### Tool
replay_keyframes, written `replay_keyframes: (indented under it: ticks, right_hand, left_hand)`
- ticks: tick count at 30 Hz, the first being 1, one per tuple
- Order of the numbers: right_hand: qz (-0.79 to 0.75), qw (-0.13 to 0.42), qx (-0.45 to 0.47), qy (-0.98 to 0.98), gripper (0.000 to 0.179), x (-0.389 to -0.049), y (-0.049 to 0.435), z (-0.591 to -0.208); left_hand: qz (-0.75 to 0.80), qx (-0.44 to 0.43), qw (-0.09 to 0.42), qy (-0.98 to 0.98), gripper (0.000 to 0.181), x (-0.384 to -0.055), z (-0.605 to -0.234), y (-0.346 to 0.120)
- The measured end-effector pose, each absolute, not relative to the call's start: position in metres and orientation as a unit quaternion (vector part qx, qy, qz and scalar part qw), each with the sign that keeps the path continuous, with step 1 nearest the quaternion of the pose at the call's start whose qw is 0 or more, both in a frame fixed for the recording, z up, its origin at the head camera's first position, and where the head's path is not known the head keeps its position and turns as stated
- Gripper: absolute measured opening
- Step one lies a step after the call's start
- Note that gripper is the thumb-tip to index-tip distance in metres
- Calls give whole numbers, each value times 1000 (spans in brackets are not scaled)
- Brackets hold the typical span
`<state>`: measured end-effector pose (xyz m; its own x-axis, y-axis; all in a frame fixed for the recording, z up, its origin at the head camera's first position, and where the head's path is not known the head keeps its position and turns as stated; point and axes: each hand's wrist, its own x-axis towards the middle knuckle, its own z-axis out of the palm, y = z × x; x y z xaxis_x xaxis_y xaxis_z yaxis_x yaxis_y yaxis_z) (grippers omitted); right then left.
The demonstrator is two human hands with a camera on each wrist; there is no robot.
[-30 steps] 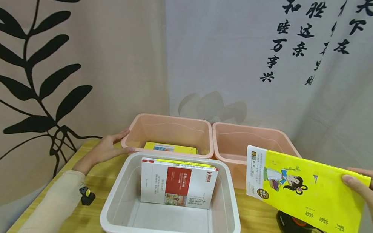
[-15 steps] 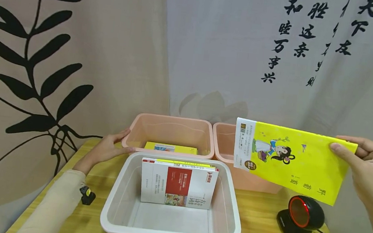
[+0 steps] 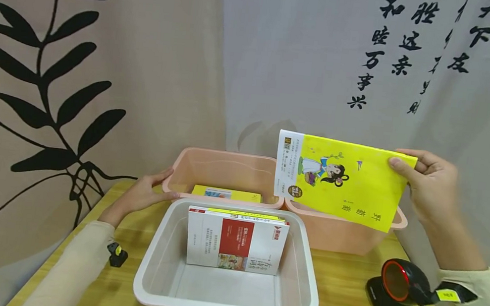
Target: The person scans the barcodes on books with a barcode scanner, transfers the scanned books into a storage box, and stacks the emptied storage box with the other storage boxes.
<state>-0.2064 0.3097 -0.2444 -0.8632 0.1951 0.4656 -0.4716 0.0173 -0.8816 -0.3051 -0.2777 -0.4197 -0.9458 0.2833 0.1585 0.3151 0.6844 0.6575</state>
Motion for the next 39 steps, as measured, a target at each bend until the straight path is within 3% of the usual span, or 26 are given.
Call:
replay_keyframes:
  ticks: [7, 23, 39]
  right_hand:
    - [750, 183, 125, -623, 19, -232, 282, -254]
    - [685, 157, 114, -702, 30, -288, 222, -271]
    - [698, 115, 108, -698, 26, -328, 153, -286]
  left_hand:
    - [-371, -169, 27, -913, 101, -306, -420, -277]
    - [-360, -165, 25, -918, 99, -306, -420, -277]
    - [-364, -169, 30, -915, 98, -306, -419, -276]
